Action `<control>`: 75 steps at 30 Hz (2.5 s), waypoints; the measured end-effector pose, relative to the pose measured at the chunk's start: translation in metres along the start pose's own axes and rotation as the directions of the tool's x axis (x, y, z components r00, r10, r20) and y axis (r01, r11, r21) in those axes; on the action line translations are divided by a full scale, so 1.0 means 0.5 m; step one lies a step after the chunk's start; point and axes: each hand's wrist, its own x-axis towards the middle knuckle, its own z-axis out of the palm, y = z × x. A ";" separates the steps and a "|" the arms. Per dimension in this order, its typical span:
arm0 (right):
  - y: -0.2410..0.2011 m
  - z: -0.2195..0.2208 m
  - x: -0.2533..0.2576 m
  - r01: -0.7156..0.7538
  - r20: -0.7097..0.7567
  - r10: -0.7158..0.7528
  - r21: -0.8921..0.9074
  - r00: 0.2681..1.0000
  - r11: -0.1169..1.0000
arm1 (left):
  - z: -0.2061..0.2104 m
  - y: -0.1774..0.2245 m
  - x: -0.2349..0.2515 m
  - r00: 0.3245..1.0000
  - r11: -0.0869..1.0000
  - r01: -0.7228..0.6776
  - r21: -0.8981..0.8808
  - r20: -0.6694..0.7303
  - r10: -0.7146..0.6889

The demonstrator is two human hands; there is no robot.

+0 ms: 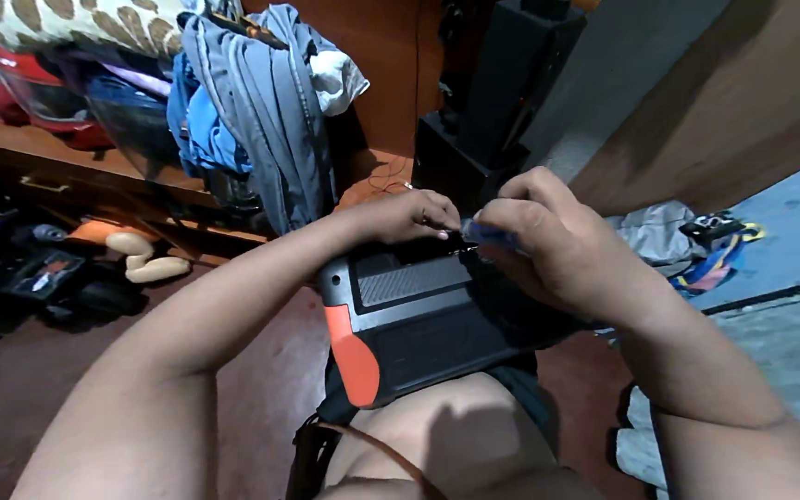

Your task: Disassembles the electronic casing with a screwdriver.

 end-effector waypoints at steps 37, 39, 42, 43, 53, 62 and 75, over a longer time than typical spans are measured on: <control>0.023 0.167 -0.055 -0.239 -0.143 0.277 0.235 0.950 0.942 | 0.003 -0.006 0.010 0.990 0.992 0.123 0.025 -0.066 -0.121; 0.024 0.169 -0.061 -0.228 -0.160 0.276 0.268 0.948 0.936 | 0.003 -0.017 0.007 0.992 0.992 0.122 -0.003 -0.042 -0.122; 0.032 0.167 -0.083 -0.183 -0.244 0.307 0.427 0.920 0.886 | 0.000 -0.031 -0.009 0.969 0.967 0.248 -0.064 0.005 -0.248; 0.032 0.164 -0.091 -0.159 -0.283 0.338 0.506 0.898 0.848 | -0.002 -0.032 -0.011 0.955 0.952 0.295 -0.080 0.017 -0.295; 0.063 0.057 -0.179 -0.040 -0.576 0.533 0.655 0.619 0.754 | 0.002 -0.034 -0.001 0.841 0.846 0.528 -0.076 0.181 -0.509; 0.086 -0.019 -0.262 -0.328 -0.629 0.524 0.410 0.574 0.851 | 0.007 -0.028 0.015 0.678 0.745 0.654 0.132 0.333 -0.655; 0.076 -0.014 -0.261 -0.318 -0.585 0.499 0.390 0.640 0.864 | 0.008 -0.012 0.019 0.674 0.749 0.644 0.156 0.347 -0.652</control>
